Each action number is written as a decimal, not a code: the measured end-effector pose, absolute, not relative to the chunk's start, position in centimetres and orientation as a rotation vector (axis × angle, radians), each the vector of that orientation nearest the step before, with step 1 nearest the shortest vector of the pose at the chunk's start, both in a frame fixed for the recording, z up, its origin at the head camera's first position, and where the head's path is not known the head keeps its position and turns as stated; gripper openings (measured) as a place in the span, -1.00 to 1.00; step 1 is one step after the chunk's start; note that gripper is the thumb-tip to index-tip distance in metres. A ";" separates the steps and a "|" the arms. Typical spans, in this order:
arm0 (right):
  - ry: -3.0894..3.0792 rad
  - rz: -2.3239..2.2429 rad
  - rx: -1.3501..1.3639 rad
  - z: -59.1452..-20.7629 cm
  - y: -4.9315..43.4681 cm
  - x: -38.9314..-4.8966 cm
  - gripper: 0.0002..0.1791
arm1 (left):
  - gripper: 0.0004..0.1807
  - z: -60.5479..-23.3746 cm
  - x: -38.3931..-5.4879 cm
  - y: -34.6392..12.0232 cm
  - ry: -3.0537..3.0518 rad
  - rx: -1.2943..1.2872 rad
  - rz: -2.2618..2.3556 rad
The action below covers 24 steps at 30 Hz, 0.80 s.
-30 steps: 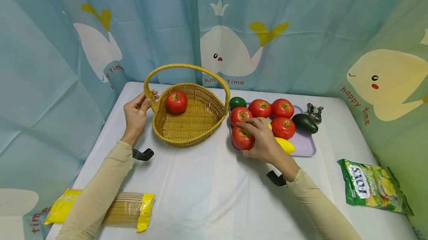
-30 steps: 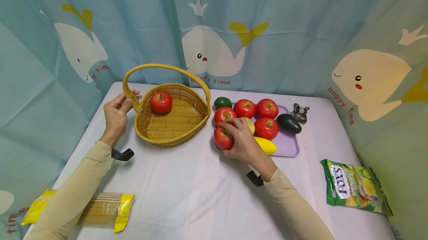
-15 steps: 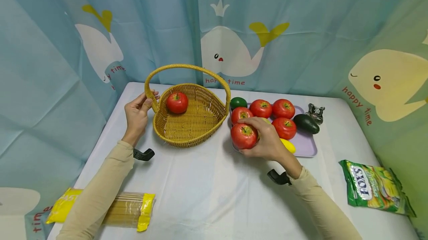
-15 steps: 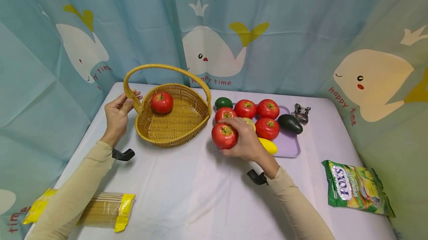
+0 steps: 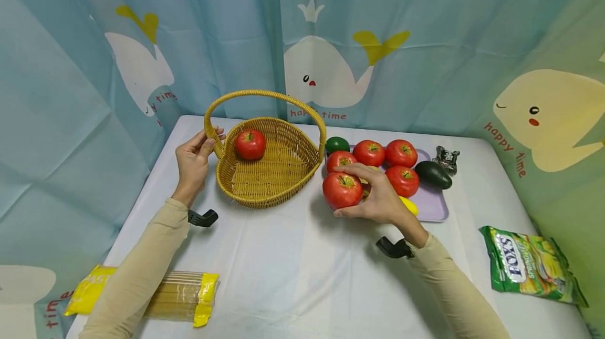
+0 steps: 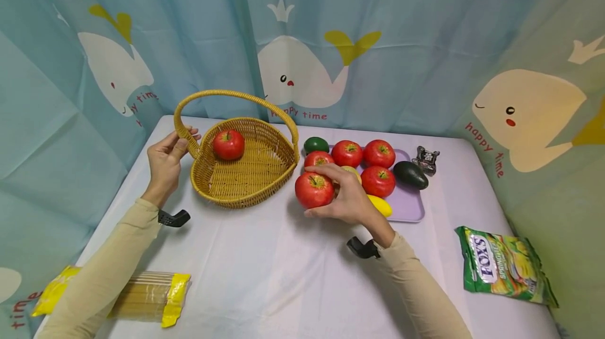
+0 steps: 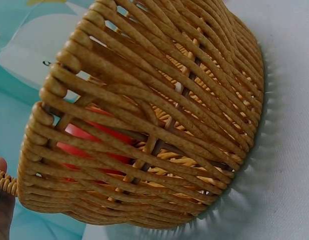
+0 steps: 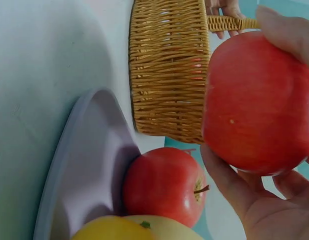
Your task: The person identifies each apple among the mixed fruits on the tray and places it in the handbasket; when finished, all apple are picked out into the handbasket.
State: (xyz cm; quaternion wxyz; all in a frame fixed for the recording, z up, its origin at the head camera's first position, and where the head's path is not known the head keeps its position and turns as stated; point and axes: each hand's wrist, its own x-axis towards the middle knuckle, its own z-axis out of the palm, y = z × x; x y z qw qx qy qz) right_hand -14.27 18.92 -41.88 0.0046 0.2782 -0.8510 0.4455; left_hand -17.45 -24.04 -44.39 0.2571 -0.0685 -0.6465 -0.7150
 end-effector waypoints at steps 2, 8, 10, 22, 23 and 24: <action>-2.652 1.466 0.870 -42.0 18.7 -14.4 -0.07 | -0.66 -44.4 -17.5 -24.1 -1.750 -0.188 -1.943; -2.575 1.791 0.876 -41.6 17.8 -14.7 -0.02 | -0.65 -44.5 -17.5 -24.1 -1.743 -0.187 -1.947; -2.564 1.846 0.871 -41.3 17.5 -14.8 -0.01 | -0.65 -44.6 -17.5 -24.1 -1.736 -0.189 -1.957; -2.490 1.939 0.981 -40.2 15.9 -14.9 -0.02 | -0.63 -44.4 -17.5 -24.1 -1.784 -0.178 -1.919; -2.484 1.953 0.991 -40.1 15.8 -15.0 -0.03 | -0.63 -44.4 -17.5 -24.1 -1.793 -0.174 -1.910; -2.482 1.960 0.999 -40.1 15.6 -15.0 -0.03 | -0.64 -44.4 -17.5 -24.1 -1.794 -0.172 -1.910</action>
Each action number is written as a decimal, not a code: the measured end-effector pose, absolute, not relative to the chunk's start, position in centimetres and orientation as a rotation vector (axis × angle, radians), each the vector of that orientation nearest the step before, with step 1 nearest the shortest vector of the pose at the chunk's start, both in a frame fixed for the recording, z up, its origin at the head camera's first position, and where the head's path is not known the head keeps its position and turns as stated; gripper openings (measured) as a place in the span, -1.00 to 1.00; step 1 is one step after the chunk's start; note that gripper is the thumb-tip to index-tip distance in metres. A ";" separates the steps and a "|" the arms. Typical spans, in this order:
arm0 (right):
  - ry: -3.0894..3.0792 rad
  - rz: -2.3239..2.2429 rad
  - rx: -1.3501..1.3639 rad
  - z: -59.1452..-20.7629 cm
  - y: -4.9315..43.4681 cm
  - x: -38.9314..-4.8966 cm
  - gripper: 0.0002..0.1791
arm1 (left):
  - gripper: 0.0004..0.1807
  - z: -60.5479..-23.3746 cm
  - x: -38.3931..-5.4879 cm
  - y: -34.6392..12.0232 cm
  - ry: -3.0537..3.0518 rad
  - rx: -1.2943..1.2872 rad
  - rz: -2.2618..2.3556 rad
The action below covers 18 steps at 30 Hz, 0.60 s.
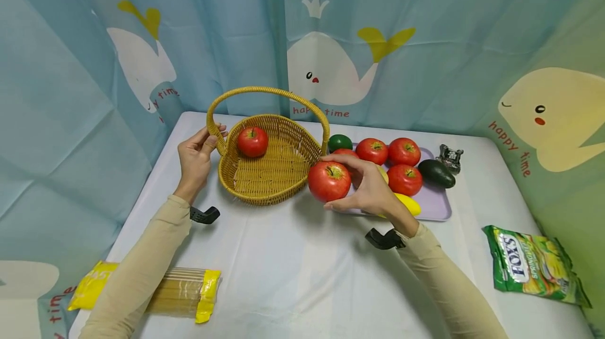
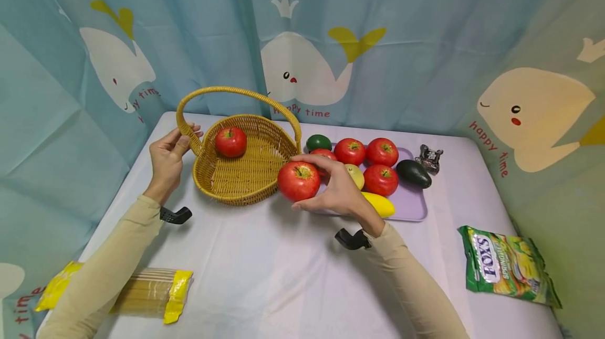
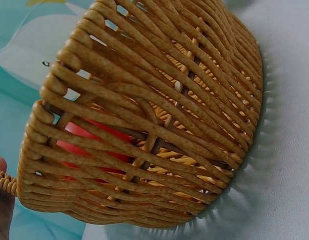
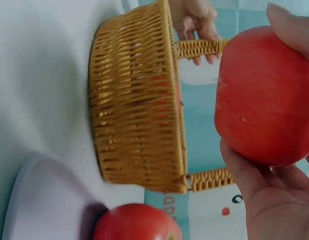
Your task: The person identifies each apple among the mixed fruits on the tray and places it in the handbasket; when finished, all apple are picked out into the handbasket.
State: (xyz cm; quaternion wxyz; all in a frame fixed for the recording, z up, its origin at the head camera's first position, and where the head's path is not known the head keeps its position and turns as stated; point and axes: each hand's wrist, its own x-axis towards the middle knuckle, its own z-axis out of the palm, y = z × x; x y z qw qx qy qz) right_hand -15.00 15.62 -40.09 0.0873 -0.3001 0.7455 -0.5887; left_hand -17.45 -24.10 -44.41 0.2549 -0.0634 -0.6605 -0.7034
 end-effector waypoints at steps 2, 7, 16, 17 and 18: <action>2.210 -1.747 -0.907 -40.0 15.3 -15.0 -0.04 | -0.64 -44.4 -17.5 -24.1 -1.794 -0.173 -1.912; 2.181 -1.715 -0.953 -39.5 14.2 -15.1 -0.01 | -0.65 -44.4 -17.6 -24.1 -1.785 -0.178 -1.914; 2.162 -1.699 -0.971 -38.7 12.2 -15.1 0.00 | -0.66 -44.5 -17.6 -24.2 -1.787 -0.183 -1.906; 2.155 -1.702 -0.964 -38.7 12.0 -15.1 -0.01 | -0.66 -44.5 -17.6 -24.2 -1.780 -0.187 -1.914; 2.150 -1.704 -0.960 -38.6 11.8 -15.0 -0.01 | -0.65 -44.5 -17.6 -24.2 -1.777 -0.188 -1.918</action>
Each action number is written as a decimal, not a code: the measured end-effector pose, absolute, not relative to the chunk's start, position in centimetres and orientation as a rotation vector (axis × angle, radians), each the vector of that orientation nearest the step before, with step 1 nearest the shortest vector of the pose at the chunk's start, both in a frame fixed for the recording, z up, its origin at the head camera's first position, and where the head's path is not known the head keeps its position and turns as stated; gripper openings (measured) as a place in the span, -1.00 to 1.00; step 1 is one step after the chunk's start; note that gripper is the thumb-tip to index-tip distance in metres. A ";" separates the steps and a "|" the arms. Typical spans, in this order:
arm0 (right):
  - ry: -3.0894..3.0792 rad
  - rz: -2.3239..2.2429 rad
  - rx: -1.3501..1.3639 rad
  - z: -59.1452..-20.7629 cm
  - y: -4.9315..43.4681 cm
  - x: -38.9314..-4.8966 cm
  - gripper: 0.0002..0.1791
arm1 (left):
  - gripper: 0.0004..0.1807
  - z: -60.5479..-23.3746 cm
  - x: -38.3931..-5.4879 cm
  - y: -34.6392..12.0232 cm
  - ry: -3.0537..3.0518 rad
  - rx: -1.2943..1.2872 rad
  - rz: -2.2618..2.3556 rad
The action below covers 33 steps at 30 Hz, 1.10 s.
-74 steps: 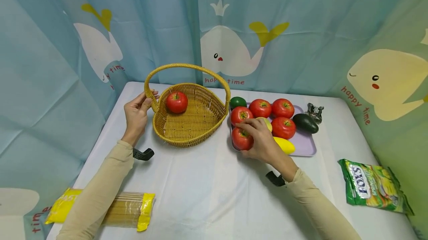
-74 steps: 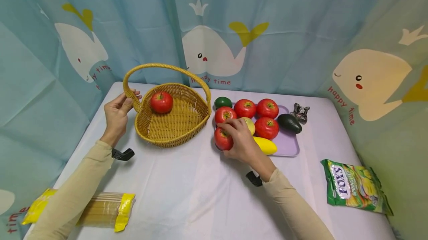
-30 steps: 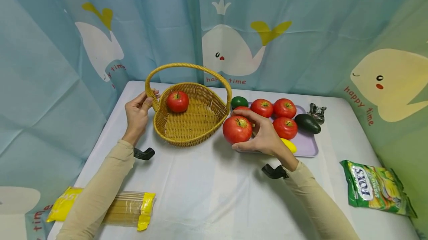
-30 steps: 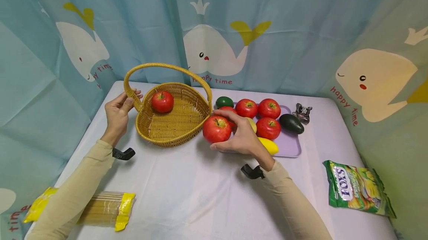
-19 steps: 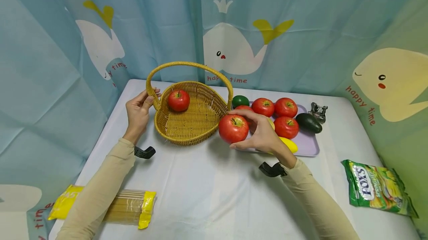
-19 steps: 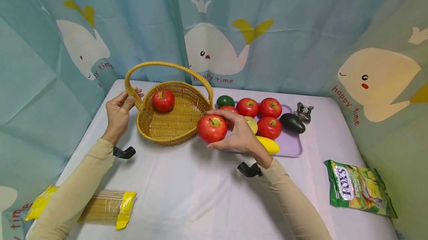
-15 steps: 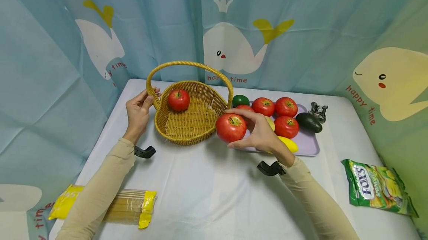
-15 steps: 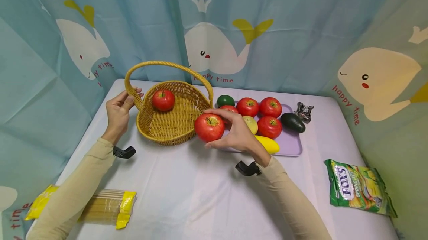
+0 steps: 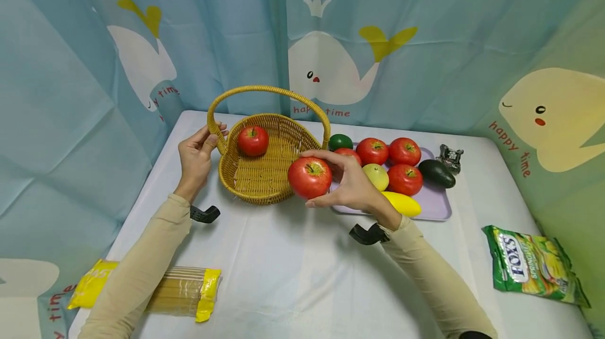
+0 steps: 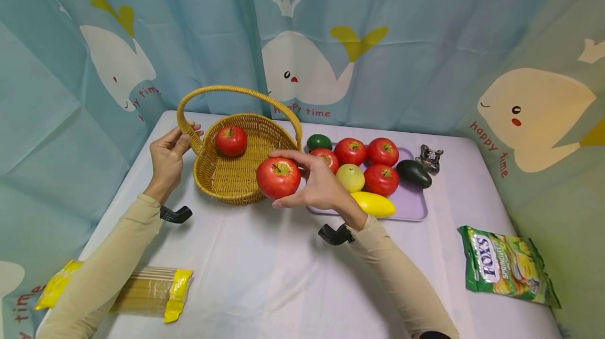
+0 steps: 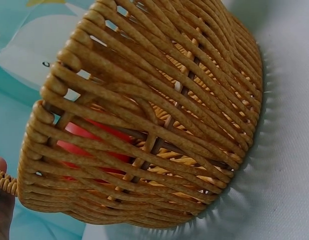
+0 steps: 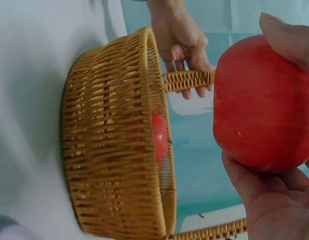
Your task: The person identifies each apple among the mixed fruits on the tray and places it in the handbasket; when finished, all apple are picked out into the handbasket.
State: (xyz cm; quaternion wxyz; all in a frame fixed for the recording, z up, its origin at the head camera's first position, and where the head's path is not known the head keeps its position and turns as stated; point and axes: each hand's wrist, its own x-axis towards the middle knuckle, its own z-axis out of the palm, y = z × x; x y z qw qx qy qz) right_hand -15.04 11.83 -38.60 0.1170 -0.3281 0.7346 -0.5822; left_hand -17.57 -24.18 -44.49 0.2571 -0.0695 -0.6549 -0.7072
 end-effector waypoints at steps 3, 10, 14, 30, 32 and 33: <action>2.158 -1.696 -0.952 -38.5 11.2 -15.1 -0.01 | -0.66 -44.5 -17.6 -24.2 -1.771 -0.191 -1.926; 2.095 -1.728 -0.988 -38.5 10.0 -15.7 -0.04 | -0.67 -44.5 -17.5 -24.1 -1.798 -0.181 -1.904; 2.063 -1.736 -1.021 -38.5 9.2 -16.1 -0.05 | -0.68 -44.4 -17.5 -24.1 -1.803 -0.176 -1.903; 2.069 -1.731 -1.059 -37.9 6.0 -18.2 -0.07 | -0.63 -44.5 -17.5 -24.2 -1.769 -0.185 -1.944; 2.059 -1.735 -1.066 -37.9 5.6 -18.5 -0.07 | -0.63 -44.4 -17.5 -24.1 -1.770 -0.184 -1.944; 2.053 -1.738 -1.067 -38.0 5.4 -18.7 -0.07 | -0.64 -44.4 -17.5 -24.2 -1.769 -0.184 -1.944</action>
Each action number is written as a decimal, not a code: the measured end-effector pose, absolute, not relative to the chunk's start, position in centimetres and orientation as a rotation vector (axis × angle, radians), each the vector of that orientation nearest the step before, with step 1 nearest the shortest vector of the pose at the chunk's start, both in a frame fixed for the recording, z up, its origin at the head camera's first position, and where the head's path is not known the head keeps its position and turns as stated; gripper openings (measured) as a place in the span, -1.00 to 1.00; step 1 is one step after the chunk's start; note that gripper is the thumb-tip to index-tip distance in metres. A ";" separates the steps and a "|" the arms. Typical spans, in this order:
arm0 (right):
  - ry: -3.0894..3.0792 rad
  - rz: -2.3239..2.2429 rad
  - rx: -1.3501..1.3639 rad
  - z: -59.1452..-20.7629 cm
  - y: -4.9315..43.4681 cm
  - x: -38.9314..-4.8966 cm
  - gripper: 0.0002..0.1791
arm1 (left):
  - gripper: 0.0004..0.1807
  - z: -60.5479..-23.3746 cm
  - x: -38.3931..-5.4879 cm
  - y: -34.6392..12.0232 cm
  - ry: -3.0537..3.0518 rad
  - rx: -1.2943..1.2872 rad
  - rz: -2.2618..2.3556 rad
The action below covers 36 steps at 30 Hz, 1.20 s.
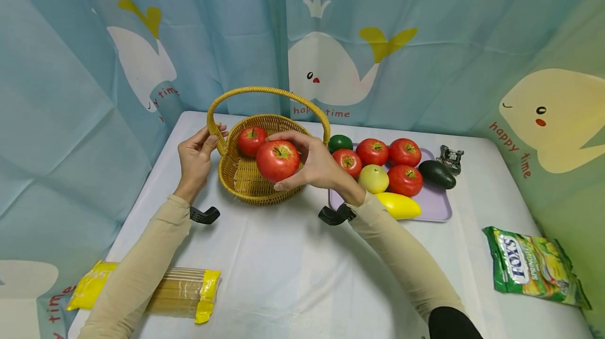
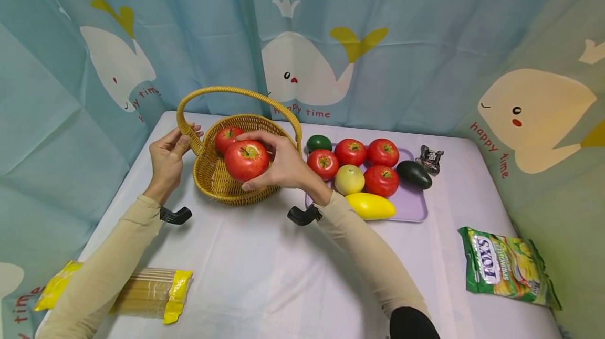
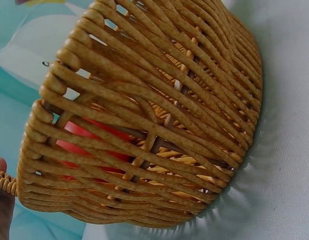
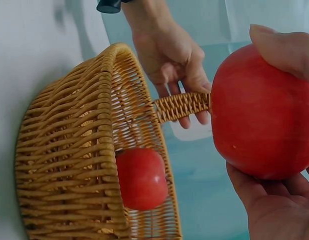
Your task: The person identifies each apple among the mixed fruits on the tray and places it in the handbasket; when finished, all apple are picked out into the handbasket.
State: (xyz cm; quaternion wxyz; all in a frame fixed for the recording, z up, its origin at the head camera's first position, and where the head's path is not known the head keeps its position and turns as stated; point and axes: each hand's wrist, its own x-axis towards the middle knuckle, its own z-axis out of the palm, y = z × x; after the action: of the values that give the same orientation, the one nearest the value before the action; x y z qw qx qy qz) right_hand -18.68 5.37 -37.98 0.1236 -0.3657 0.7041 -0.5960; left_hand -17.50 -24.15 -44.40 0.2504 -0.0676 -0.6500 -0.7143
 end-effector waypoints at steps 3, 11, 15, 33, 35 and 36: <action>2.040 -1.747 -1.055 -38.2 4.8 -19.1 -0.08 | -0.65 -44.4 -17.5 -24.2 -1.773 -0.184 -1.935; 2.078 -1.718 -0.991 -38.9 3.8 -20.4 -0.09 | -0.66 -44.5 -17.6 -24.2 -1.753 -0.197 -1.949; 2.096 -1.684 -0.967 -39.4 3.4 -21.3 -0.10 | -0.68 -44.5 -17.6 -24.3 -1.750 -0.192 -1.943; 2.084 -1.661 -0.902 -40.7 1.2 -23.4 -0.12 | -0.68 -44.5 -17.6 -24.3 -1.757 -0.213 -1.929; 2.081 -1.653 -0.918 -40.7 0.8 -23.4 -0.12 | -0.68 -44.4 -17.6 -24.2 -1.755 -0.211 -1.930; 2.081 -1.648 -0.925 -40.7 0.7 -23.5 -0.12 | -0.68 -44.4 -17.6 -24.2 -1.749 -0.211 -1.939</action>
State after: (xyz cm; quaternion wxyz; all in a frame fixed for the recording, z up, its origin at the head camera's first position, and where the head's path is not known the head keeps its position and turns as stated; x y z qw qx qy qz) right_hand -23.46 0.68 -40.71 0.1645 -0.3244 0.7302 -0.5783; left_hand -17.64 -24.21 -44.44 0.2577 -0.0779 -0.6451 -0.7151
